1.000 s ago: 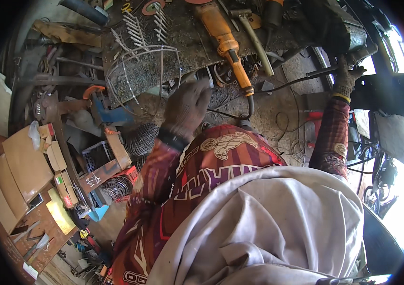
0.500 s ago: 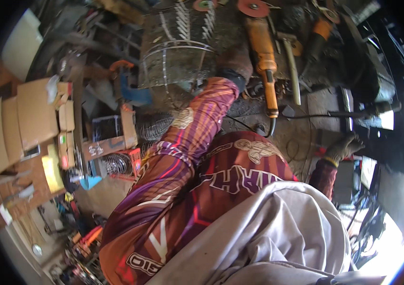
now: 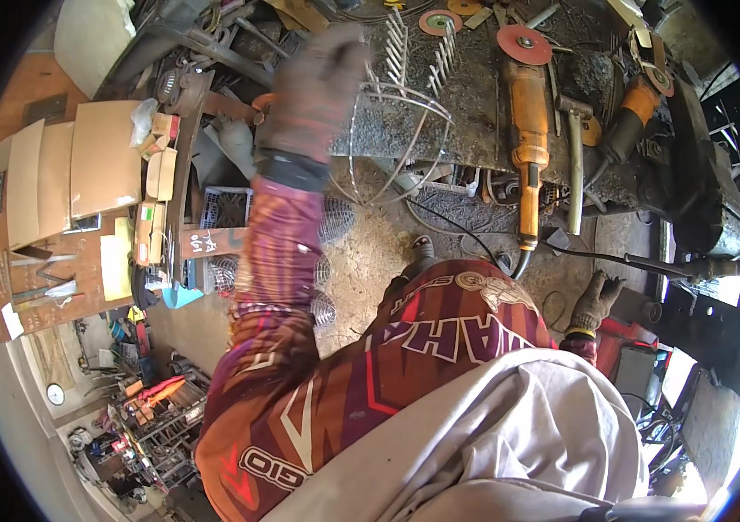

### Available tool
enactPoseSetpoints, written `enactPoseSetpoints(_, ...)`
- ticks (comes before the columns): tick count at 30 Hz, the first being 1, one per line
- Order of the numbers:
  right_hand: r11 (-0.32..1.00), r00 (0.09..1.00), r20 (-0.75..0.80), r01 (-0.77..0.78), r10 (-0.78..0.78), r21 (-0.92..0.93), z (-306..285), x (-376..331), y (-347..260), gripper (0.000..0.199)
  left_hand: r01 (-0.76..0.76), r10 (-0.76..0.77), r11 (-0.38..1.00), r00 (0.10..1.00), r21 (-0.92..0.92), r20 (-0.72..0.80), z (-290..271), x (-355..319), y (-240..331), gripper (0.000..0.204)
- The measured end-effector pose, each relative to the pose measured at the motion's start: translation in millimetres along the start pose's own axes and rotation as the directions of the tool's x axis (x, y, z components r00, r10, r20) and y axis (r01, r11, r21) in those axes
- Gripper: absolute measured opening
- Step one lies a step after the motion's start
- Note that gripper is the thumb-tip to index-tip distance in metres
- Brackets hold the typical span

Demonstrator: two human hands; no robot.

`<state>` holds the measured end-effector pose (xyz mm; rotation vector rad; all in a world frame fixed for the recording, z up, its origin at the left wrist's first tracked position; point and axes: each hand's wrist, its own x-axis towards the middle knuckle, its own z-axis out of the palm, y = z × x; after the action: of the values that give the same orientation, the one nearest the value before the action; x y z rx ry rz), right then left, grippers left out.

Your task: The person holds a wire frame on a metal workbench and uses a welding tool to join the metal pieces together.

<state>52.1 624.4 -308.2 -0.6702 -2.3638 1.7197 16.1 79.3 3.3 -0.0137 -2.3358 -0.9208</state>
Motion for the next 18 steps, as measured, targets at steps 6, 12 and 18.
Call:
enactPoseSetpoints(6,0.981,0.989,-0.025,-0.148,0.146,-0.128,1.9,-51.9,-15.0,0.073,0.513,-0.514,0.854,0.858,-0.088,0.008,-77.3,11.1,-95.3,0.025)
enactPoseSetpoints(12,0.984,0.989,-0.145,0.006,0.02,0.176,19.1,-105.0,-84.4,0.061,0.642,-0.632,0.737,0.765,-0.212,0.122,-65.7,-17.6,-156.5,0.029)
enactPoseSetpoints(18,0.902,0.948,0.029,0.312,-0.318,-0.297,64.1,-124.4,-183.0,0.06,0.51,-0.546,0.766,0.838,-0.39,0.024,-58.6,-38.6,-147.6,0.03)
